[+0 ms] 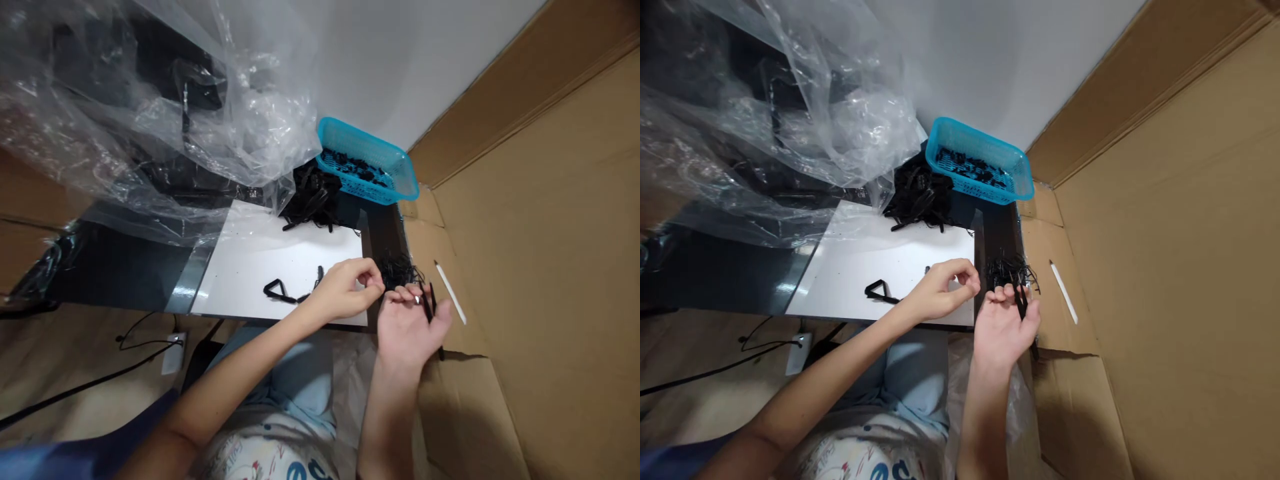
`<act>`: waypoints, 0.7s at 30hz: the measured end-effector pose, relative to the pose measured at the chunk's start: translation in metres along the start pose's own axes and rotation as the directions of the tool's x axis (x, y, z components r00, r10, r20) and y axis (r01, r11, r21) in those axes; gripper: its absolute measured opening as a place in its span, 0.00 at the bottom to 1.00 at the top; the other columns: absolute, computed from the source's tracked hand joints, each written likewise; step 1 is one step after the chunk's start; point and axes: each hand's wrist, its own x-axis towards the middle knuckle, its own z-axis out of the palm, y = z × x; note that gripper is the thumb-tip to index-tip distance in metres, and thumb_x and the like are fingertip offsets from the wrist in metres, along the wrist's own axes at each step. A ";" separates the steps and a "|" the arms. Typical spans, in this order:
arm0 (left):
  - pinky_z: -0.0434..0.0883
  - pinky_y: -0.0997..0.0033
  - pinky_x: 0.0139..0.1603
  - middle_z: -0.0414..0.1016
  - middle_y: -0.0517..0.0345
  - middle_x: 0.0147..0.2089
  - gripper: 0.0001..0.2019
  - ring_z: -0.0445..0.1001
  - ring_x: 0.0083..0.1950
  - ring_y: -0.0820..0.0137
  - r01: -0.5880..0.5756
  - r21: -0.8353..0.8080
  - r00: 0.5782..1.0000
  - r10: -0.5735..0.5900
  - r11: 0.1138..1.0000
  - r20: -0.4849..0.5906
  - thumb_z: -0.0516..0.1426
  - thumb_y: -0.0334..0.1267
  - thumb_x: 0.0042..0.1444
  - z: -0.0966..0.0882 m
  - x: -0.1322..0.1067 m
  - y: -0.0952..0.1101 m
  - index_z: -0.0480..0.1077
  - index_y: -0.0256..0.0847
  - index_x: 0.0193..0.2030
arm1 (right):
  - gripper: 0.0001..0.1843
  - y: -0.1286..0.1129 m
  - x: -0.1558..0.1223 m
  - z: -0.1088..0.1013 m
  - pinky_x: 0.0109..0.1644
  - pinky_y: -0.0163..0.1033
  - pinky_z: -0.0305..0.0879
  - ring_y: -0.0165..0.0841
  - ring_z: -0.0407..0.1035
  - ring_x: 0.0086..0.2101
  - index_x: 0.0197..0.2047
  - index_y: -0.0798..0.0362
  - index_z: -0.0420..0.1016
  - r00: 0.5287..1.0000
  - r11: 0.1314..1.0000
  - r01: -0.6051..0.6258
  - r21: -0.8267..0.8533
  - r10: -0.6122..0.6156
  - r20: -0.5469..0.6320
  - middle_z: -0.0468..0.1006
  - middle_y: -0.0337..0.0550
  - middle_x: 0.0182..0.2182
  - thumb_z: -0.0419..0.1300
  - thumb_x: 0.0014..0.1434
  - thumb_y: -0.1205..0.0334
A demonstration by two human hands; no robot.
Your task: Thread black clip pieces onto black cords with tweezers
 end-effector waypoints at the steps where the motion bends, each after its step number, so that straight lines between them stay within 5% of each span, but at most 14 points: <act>1: 0.65 0.69 0.38 0.72 0.57 0.31 0.06 0.69 0.34 0.69 -0.020 0.008 1.000 0.021 1.000 -0.014 0.56 0.37 0.55 0.000 0.000 0.001 0.68 0.38 0.30 | 0.17 0.000 0.001 -0.001 0.31 0.29 0.70 0.24 0.66 0.26 0.32 0.52 0.71 1.000 1.000 -0.005 -0.021 0.005 -0.002 0.69 0.34 0.26 0.70 0.47 0.51; 5: 0.63 0.68 0.35 0.69 0.58 0.26 0.21 0.68 0.31 0.69 0.007 0.016 1.000 -0.007 1.000 -0.016 0.46 0.47 0.65 -0.001 -0.001 0.005 0.66 0.39 0.26 | 0.17 0.002 0.002 -0.002 0.30 0.30 0.69 0.25 0.65 0.26 0.33 0.52 0.71 1.000 0.999 0.011 -0.041 -0.010 0.023 0.69 0.34 0.26 0.69 0.49 0.49; 8: 0.61 0.67 0.34 0.68 0.59 0.24 0.18 0.67 0.29 0.69 0.069 0.252 0.997 -0.055 0.965 -0.059 0.48 0.43 0.63 -0.003 0.001 0.004 0.64 0.39 0.23 | 0.17 0.003 0.004 -0.004 0.30 0.30 0.68 0.24 0.64 0.26 0.33 0.52 0.70 0.999 1.000 0.017 -0.019 -0.016 0.050 0.69 0.33 0.26 0.68 0.49 0.49; 11: 0.61 0.62 0.38 0.74 0.56 0.34 0.08 0.69 0.38 0.61 0.027 0.610 0.999 -0.003 0.792 -0.040 0.57 0.42 0.53 -0.006 0.002 0.002 0.68 0.39 0.32 | 0.18 0.003 0.007 -0.006 0.29 0.31 0.66 0.25 0.64 0.26 0.33 0.52 0.69 1.000 1.000 0.015 -0.025 -0.015 -0.008 0.68 0.34 0.26 0.69 0.46 0.51; 15: 0.60 0.57 0.41 0.74 0.52 0.42 0.14 0.67 0.46 0.54 -0.002 0.776 1.000 0.026 0.631 -0.018 0.56 0.49 0.56 -0.009 -0.001 0.003 0.70 0.39 0.37 | 0.17 0.005 0.008 -0.010 0.29 0.31 0.64 0.25 0.64 0.26 0.31 0.53 0.68 0.997 0.986 0.061 -0.153 -0.069 -0.046 0.68 0.34 0.25 0.68 0.45 0.52; 18: 0.59 0.57 0.41 0.75 0.54 0.39 0.13 0.67 0.45 0.57 -0.012 0.767 0.999 0.048 0.641 -0.025 0.50 0.42 0.63 -0.014 -0.010 0.008 0.69 0.39 0.31 | 0.13 0.002 0.004 -0.012 0.32 0.32 0.63 0.26 0.66 0.28 0.31 0.53 0.70 0.990 0.916 0.142 -0.375 -0.127 0.063 0.69 0.35 0.26 0.67 0.47 0.55; 21: 0.59 0.58 0.41 0.73 0.52 0.39 0.16 0.66 0.43 0.59 -0.063 0.718 0.993 0.116 0.693 -0.024 0.49 0.47 0.64 -0.023 -0.029 0.016 0.70 0.38 0.37 | 0.10 -0.006 -0.005 -0.012 0.32 0.33 0.62 0.28 0.66 0.28 0.30 0.54 0.73 0.951 0.790 0.159 -0.592 0.039 0.307 0.71 0.37 0.28 0.67 0.49 0.57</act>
